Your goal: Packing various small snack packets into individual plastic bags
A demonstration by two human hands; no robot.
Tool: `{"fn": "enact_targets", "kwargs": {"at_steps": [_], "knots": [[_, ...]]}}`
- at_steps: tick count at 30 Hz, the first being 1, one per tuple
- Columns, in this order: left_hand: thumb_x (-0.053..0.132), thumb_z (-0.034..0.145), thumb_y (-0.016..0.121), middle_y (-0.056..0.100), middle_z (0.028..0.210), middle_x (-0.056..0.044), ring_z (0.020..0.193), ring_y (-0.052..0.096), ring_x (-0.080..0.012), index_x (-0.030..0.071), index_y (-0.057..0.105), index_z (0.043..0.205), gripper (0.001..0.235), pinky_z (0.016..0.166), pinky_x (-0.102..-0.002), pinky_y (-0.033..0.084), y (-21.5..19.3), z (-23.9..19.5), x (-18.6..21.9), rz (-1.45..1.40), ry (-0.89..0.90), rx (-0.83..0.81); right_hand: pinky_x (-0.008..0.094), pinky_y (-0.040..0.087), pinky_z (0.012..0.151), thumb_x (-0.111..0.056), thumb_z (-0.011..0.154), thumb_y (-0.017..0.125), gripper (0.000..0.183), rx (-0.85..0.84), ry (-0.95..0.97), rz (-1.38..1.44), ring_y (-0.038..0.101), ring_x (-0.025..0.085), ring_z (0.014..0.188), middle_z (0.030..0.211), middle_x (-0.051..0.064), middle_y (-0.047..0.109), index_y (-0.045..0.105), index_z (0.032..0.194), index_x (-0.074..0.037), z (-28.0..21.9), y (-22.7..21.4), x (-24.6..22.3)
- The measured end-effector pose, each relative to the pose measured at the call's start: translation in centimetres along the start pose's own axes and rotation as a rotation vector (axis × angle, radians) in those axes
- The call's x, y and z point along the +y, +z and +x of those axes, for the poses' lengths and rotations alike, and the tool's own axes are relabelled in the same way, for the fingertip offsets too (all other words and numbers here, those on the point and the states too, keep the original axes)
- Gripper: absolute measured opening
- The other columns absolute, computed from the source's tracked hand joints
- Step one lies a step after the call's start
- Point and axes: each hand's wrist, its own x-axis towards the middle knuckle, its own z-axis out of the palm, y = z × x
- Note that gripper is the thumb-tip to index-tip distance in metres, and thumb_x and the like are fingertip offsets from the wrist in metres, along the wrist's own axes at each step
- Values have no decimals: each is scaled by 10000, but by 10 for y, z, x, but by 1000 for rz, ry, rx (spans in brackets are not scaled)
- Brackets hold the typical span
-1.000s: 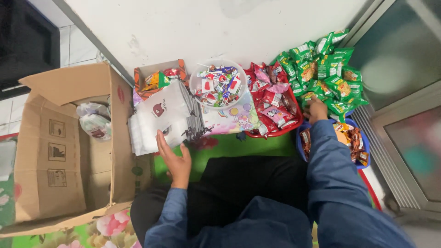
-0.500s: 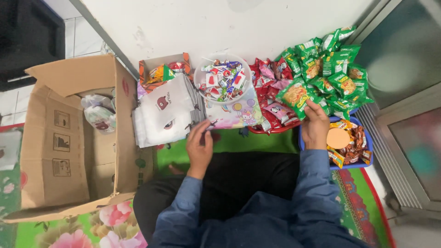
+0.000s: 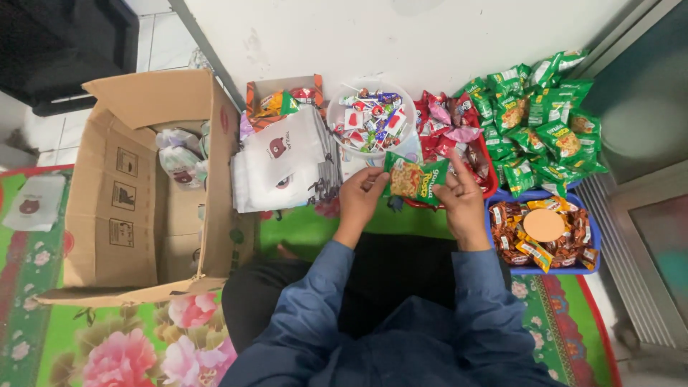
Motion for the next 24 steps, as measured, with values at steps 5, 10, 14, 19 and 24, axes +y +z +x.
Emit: {"fn": "enact_targets", "kwargs": {"at_steps": [5, 10, 14, 19, 24], "knots": [[190, 826, 835, 751, 763, -41, 630, 661, -133, 165, 793, 943, 127, 582, -283, 546, 2, -6, -2, 6, 76, 87, 243, 610, 714, -41, 997, 612, 406, 141, 100, 102, 723, 129, 857, 1038, 99, 724, 518, 1390, -90, 11, -14, 46], [151, 863, 799, 718, 710, -39, 600, 631, -112, 155, 796, 924, 61, 572, -279, 531, 0, -5, -16, -35, 89, 116, 174, 545, 486, -93, 994, 652, 64, 356, 155, 101, 596, 39, 516, 726, -1, 650, 709, 1023, -97, 6, 13, 31], [178, 873, 780, 719, 688, -2, 576, 626, -87, 179, 794, 923, 52, 538, -248, 539, 6, 0, -49, -80, -8, 135, 335, 647, 582, -110, 1011, 633, 105, 334, 227, 122, 758, 196, 685, 819, 68, 723, 698, 1093, -103, 12, -6, 70], [188, 886, 767, 736, 729, -52, 597, 647, -147, 159, 784, 968, 88, 567, -319, 537, -6, -6, -31, 0, 24, 217, 407, 675, 706, -163, 1035, 568, 292, 193, 334, 157, 766, 243, 884, 1039, 66, 733, 605, 1320, -108, -4, 35, 10], [186, 861, 800, 730, 750, -26, 658, 675, -231, 215, 777, 925, 73, 632, -313, 534, -7, -3, -26, 153, 196, 284, 351, 661, 669, -80, 949, 677, 188, 143, 376, 34, 768, 257, 760, 887, 83, 720, 661, 1130, -33, -12, 37, 22]]}}
